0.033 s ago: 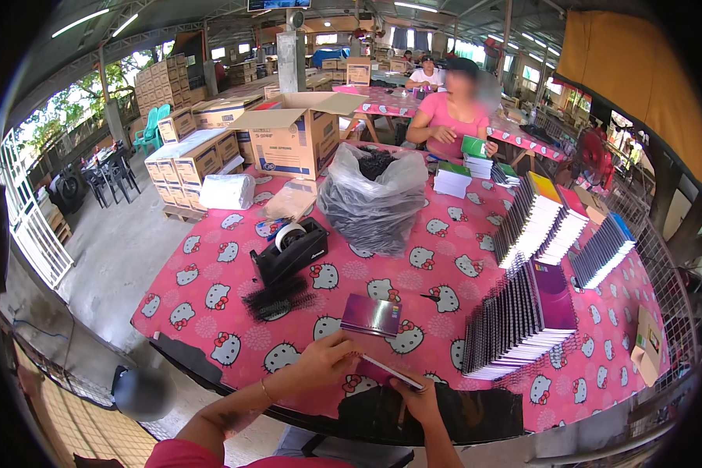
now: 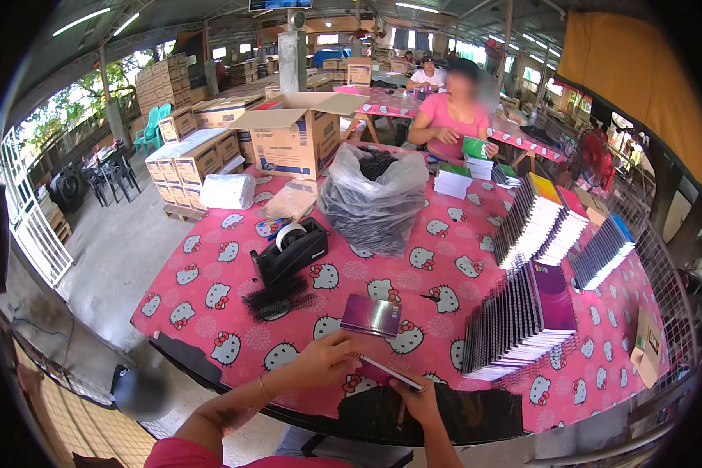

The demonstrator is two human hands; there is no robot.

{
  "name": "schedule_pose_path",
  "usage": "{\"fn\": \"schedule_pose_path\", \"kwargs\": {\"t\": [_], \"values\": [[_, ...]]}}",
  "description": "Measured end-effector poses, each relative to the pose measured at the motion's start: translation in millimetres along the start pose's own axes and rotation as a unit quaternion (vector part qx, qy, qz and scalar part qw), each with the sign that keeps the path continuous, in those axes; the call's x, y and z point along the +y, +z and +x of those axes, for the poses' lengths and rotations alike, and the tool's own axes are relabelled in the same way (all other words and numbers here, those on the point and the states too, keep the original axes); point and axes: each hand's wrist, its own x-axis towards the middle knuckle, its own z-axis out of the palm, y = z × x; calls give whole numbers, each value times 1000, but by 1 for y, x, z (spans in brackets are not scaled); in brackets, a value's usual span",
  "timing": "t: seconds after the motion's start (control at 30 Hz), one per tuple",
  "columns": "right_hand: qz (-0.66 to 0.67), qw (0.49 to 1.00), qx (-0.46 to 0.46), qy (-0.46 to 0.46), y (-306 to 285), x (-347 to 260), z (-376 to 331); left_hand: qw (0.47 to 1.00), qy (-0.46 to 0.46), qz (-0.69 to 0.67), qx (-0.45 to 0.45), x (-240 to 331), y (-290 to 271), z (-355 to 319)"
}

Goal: The person picks up paper products from a stack, folds them, and applies tape using a dispenser before placing them into a new stack.

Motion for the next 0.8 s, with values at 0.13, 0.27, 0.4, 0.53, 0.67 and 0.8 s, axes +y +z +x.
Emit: {"fn": "schedule_pose_path", "kwargs": {"t": [0.13,0.27,0.4,0.53,0.67,0.8], "values": [[1,1000,-6,-4,1,-2,0,996,36,39,-71,-18,0,0],[3,1000,-4,-6,2,-5,-2,993,87,48,-58,-13,4,8],[-3,1000,-1,4,3,-10,-7,982,85,105,-132,-25,10,7],[43,996,71,-17,22,-17,-10,969,93,222,-55,-1,22,9],[51,991,122,-11,35,-41,-17,953,58,297,-21,13,45,-35],[61,991,121,2,40,-51,-15,930,29,367,-22,22,26,7]]}}
